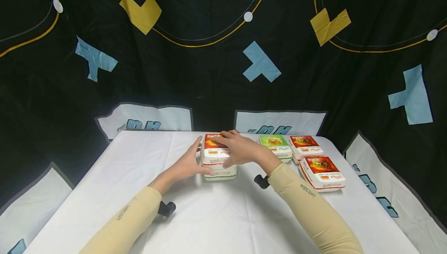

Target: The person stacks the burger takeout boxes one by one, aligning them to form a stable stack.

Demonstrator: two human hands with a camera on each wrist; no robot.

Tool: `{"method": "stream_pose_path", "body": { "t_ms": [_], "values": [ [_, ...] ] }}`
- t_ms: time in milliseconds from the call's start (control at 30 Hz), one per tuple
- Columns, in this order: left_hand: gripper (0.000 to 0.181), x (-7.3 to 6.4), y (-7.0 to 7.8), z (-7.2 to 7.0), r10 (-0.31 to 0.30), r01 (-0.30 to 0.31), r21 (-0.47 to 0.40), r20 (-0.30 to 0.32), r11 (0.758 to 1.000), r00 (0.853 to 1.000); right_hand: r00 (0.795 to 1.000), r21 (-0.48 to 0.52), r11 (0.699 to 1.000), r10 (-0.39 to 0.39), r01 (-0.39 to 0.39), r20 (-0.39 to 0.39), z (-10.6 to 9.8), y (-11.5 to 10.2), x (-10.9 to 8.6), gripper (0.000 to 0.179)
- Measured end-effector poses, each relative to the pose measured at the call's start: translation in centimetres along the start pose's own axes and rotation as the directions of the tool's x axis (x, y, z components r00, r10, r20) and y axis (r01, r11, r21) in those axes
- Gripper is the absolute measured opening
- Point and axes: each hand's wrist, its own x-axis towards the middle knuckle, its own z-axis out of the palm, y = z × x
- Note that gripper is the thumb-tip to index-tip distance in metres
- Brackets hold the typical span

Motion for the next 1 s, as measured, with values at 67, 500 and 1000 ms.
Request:
{"method": "stream_pose_path", "body": {
  "t_ms": [67,500,1000],
  "values": [
    [0.135,0.1,0.2,-0.1,0.028,-0.028,-0.005,-0.005,1.0,1.0,1.0,0.001,1.0,-0.002,0.002,0.001,0.0,0.0,0.0,0.096],
    [0.127,1.1,1.3,0.5,0.097,-0.098,-0.034,-0.036,0.995,0.995,1.0,-0.004,1.0,-0.019,0.019,0.0,0.0,0.1,0.1,0.095],
    [0.123,1.4,0.9,1.1,0.094,-0.095,-0.034,-0.048,0.995,0.994,1.0,-0.008,1.0,-0.002,0.002,0.015,0.0,-0.1,0.1,0.097]
  ]
}}
